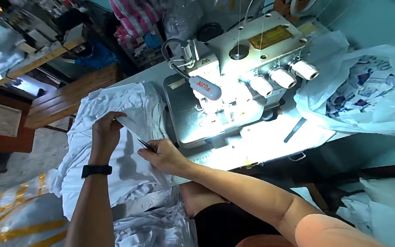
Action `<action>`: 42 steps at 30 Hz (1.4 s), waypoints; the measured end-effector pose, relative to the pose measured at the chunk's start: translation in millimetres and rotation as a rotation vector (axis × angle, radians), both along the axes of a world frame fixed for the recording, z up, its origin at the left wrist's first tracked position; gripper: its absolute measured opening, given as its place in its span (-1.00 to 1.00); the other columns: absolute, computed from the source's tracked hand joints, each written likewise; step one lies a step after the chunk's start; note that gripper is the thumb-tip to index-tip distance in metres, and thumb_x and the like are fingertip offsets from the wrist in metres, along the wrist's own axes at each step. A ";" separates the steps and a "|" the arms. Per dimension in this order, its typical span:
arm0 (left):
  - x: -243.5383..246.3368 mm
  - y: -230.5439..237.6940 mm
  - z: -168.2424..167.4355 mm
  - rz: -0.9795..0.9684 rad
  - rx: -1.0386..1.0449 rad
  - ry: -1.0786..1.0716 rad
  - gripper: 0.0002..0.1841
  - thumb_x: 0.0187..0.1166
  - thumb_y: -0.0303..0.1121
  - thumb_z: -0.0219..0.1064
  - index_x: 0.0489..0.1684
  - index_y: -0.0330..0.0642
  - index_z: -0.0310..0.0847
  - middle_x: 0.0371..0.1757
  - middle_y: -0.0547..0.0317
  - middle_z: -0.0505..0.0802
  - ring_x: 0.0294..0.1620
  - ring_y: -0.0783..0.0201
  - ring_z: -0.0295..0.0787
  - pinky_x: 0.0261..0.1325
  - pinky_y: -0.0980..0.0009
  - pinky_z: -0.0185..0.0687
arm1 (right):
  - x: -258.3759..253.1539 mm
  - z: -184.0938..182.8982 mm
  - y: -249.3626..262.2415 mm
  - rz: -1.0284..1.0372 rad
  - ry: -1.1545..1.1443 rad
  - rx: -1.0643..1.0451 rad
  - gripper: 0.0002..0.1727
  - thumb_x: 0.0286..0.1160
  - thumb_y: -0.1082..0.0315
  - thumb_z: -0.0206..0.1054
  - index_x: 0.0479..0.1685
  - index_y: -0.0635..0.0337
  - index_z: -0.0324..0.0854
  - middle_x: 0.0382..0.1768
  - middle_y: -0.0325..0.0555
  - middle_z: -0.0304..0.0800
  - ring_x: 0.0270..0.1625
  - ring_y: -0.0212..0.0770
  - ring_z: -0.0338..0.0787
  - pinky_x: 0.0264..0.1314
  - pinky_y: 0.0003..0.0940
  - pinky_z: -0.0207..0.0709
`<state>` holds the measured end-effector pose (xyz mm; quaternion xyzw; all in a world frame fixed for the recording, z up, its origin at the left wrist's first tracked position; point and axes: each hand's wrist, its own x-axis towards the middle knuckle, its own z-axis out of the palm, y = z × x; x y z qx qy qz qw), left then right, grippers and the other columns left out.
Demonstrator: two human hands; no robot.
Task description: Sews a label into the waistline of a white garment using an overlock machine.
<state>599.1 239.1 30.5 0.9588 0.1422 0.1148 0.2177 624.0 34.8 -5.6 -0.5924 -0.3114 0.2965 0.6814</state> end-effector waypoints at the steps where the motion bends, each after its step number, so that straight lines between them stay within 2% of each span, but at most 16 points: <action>1: 4.7 -1.7 0.7 0.019 -0.066 -0.051 -0.75 0.73 -0.60 0.08 0.16 -0.52 0.63 -0.01 -0.23 0.81 -0.07 0.20 0.76 0.14 0.18 0.66 | 0.6 1.6 -4.5 -0.001 -0.006 0.001 -0.69 0.69 0.42 0.29 -0.48 0.39 0.60 -0.66 -0.29 0.39 -0.58 -0.54 0.35 -0.46 -0.59 0.24; 3: 14.5 -9.8 2.8 0.023 -0.163 -0.155 -0.77 0.72 -0.58 0.09 0.13 -0.51 0.62 -0.09 -0.05 0.78 -0.17 0.50 0.65 0.03 0.47 0.60 | 1.6 4.2 -14.1 0.001 -0.011 0.012 -0.69 0.67 0.42 0.30 -0.52 0.35 0.58 -0.68 -0.32 0.37 -0.59 -0.57 0.34 -0.48 -0.63 0.23; 6: 27.6 -26.9 3.3 -0.047 -0.172 -0.269 -0.79 0.70 -0.57 0.11 0.05 -0.50 0.63 -0.16 0.11 0.76 -0.22 0.68 0.58 -0.05 0.69 0.51 | 4.1 3.3 -34.0 -0.017 -0.022 0.054 -0.68 0.64 0.44 0.30 -0.57 0.31 0.56 -0.70 -0.37 0.37 -0.62 -0.62 0.34 -0.51 -0.67 0.21; 8: 34.2 -34.8 -0.1 -0.144 -0.145 -0.302 -0.80 0.65 -0.57 0.17 -0.02 -0.54 0.67 0.06 -0.11 0.77 0.05 0.48 0.66 0.20 0.55 0.55 | 7.8 -3.0 -52.8 -0.030 -0.017 0.073 -0.67 0.65 0.43 0.29 -0.59 0.28 0.58 -0.72 -0.39 0.41 -0.63 -0.64 0.37 -0.53 -0.68 0.24; 10: 40.3 -39.7 -4.1 -0.264 -0.177 -0.270 -0.81 0.59 -0.55 0.24 -0.09 -0.58 0.66 0.41 -0.36 0.59 0.50 0.13 0.49 0.54 0.29 0.41 | 12.1 -13.0 -73.2 -0.052 -0.001 0.081 -0.66 0.64 0.39 0.26 -0.60 0.21 0.59 -0.72 -0.44 0.45 -0.63 -0.66 0.42 -0.53 -0.68 0.28; 12: 44.5 -46.9 -9.3 -0.344 -0.290 -0.242 -0.83 0.55 -0.50 0.28 -0.14 -0.50 0.66 0.55 -0.22 0.58 0.61 0.21 0.45 0.61 0.29 0.38 | 16.0 -21.9 -95.7 -0.077 0.018 0.060 -0.67 0.66 0.34 0.25 -0.57 0.14 0.63 -0.69 -0.50 0.49 -0.61 -0.69 0.43 -0.52 -0.70 0.31; 14: 46.2 -59.4 -11.8 -0.369 -0.493 -0.234 -0.92 0.55 -0.50 0.32 -0.12 -0.27 0.67 0.21 0.25 0.85 0.31 0.49 0.73 0.42 0.42 0.62 | 19.7 -30.9 -116.9 -0.099 0.017 0.041 -0.67 0.65 0.33 0.25 -0.60 0.06 0.59 -0.69 -0.56 0.45 -0.63 -0.73 0.39 -0.56 -0.74 0.27; 16: 48.2 -77.1 -7.7 -0.415 -0.589 -0.200 -0.87 0.49 -0.56 0.33 -0.20 -0.07 0.66 -0.21 0.54 0.88 -0.15 0.66 0.80 0.02 0.60 0.74 | 22.9 -43.9 -136.1 -0.093 -0.024 0.030 -0.67 0.63 0.35 0.23 -0.61 0.02 0.53 -0.68 -0.60 0.40 -0.62 -0.77 0.35 -0.55 -0.79 0.23; 19: 53.7 -98.1 -6.8 -0.495 -0.409 -0.144 -0.95 0.39 -0.50 0.42 -0.31 -0.28 0.76 -0.29 0.36 0.79 -0.27 0.69 0.66 -0.13 0.71 0.60 | 22.3 -73.0 -154.7 -0.131 -0.082 0.012 -0.70 0.59 0.39 0.24 -0.59 0.09 0.55 -0.65 -0.59 0.41 -0.56 -0.81 0.36 -0.47 -0.83 0.23; 22: 58.1 -107.4 -16.6 -0.498 -0.314 -0.058 -0.96 0.34 -0.49 0.44 -0.44 -0.25 0.75 -0.31 0.28 0.78 -0.26 0.62 0.64 -0.12 0.64 0.53 | 17.2 -99.4 -160.2 -0.170 -0.045 0.024 -0.78 0.61 0.39 0.25 -0.45 0.13 0.66 -0.57 -0.58 0.58 -0.48 -0.80 0.51 -0.37 -0.80 0.41; 24: 60.0 -113.1 -20.8 -0.495 -0.344 -0.029 -0.97 0.37 -0.53 0.45 -0.42 -0.25 0.75 -0.30 0.29 0.77 -0.25 0.63 0.63 -0.10 0.66 0.53 | 16.2 -107.3 -159.5 -0.171 -0.051 0.030 -0.77 0.63 0.38 0.22 -0.43 0.17 0.65 -0.58 -0.57 0.55 -0.53 -0.80 0.46 -0.44 -0.81 0.36; 27: 60.1 -120.1 -21.4 -0.443 -0.321 -0.048 -0.98 0.35 -0.56 0.46 -0.41 -0.29 0.74 -0.23 0.22 0.78 -0.19 0.60 0.63 -0.04 0.64 0.52 | 18.0 -107.2 -159.5 -0.164 0.000 0.036 -0.77 0.64 0.37 0.21 -0.42 0.12 0.65 -0.59 -0.60 0.54 -0.58 -0.79 0.45 -0.50 -0.80 0.36; 30: 58.9 -121.4 -22.1 -0.422 -0.311 -0.069 -0.97 0.38 -0.59 0.39 -0.41 -0.37 0.72 0.04 0.03 0.76 0.07 0.46 0.65 0.17 0.57 0.54 | 19.3 -105.7 -161.4 -0.163 0.113 0.072 -0.75 0.62 0.37 0.23 -0.49 -0.02 0.61 -0.66 -0.65 0.54 -0.68 -0.76 0.43 -0.63 -0.78 0.33; 32: 58.1 -123.3 -21.0 -0.392 -0.313 -0.048 -0.94 0.42 -0.59 0.36 -0.36 -0.41 0.74 0.13 -0.03 0.76 0.13 0.41 0.66 0.21 0.51 0.56 | 20.4 -106.1 -162.3 -0.143 0.158 0.095 -0.74 0.63 0.37 0.23 -0.49 -0.05 0.61 -0.67 -0.65 0.55 -0.70 -0.75 0.43 -0.66 -0.77 0.32; 37: 57.2 -128.5 -24.2 -0.345 -0.299 -0.085 -0.98 0.30 -0.61 0.42 -0.41 -0.41 0.74 0.09 -0.06 0.79 0.15 0.34 0.68 0.24 0.44 0.57 | 21.0 -108.8 -162.5 -0.128 0.172 0.106 -0.75 0.63 0.35 0.23 -0.47 -0.04 0.62 -0.68 -0.65 0.55 -0.71 -0.74 0.42 -0.66 -0.77 0.32; 42: 56.2 -128.6 -27.3 -0.320 -0.327 -0.084 -0.97 0.35 -0.60 0.41 -0.38 -0.40 0.76 0.11 -0.05 0.79 0.20 0.32 0.68 0.30 0.40 0.56 | 21.3 -110.8 -161.7 -0.135 0.166 0.106 -0.76 0.62 0.36 0.23 -0.47 -0.04 0.63 -0.68 -0.65 0.56 -0.72 -0.73 0.43 -0.66 -0.76 0.33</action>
